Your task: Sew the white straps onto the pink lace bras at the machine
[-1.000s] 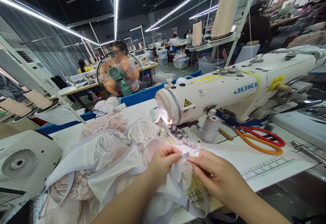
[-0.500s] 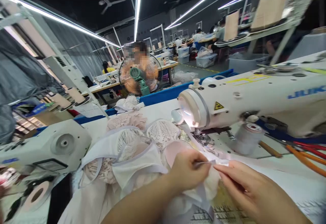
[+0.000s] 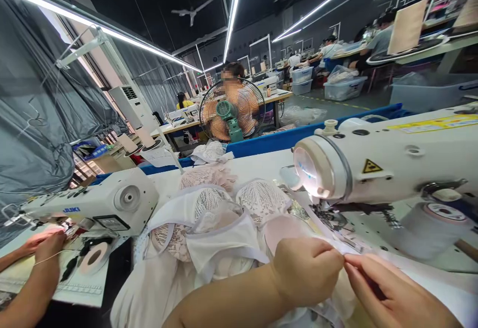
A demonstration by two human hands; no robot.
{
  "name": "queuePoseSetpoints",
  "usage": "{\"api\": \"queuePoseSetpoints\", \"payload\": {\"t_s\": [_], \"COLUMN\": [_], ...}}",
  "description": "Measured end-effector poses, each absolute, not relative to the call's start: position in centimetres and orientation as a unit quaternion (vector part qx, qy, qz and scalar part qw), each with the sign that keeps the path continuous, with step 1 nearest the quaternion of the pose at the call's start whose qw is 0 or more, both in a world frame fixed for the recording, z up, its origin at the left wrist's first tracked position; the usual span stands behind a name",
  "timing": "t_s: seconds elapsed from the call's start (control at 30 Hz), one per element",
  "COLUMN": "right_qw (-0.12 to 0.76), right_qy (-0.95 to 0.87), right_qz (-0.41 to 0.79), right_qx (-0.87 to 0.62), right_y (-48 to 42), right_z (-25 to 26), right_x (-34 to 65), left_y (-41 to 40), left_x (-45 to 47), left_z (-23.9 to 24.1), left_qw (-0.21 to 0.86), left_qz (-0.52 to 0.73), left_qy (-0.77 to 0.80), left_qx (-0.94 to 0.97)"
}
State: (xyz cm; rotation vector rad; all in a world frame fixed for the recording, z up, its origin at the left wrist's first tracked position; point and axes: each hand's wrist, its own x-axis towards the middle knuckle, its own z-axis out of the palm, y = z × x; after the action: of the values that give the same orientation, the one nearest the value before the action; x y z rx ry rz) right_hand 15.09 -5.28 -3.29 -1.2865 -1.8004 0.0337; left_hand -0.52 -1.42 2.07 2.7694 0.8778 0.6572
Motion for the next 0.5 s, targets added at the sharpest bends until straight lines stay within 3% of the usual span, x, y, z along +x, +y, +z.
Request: {"api": "queuePoseSetpoints", "payload": {"t_s": [0.13,0.23,0.5], "right_qw": [0.460,0.497,0.526], "right_qy": [-0.689,-0.636,-0.617], "right_qz": [0.057,0.105,0.125], "right_qx": [-0.557,-0.581,-0.572], "right_y": [-5.9,-6.4,-6.5], "right_z": [-2.6,-2.3,-3.2], "right_x": [14.6,14.3,14.6], "left_y": [-1.2,-0.8,-0.4], "left_x": [0.0,0.5,1.0], "left_z": [1.2,0.3,-0.1], "left_qw": [0.175,0.178,0.178], "left_qz": [0.324,0.421,0.429], "left_qy": [0.251,0.173,0.144], "left_qx": [0.895,0.873,0.874]}}
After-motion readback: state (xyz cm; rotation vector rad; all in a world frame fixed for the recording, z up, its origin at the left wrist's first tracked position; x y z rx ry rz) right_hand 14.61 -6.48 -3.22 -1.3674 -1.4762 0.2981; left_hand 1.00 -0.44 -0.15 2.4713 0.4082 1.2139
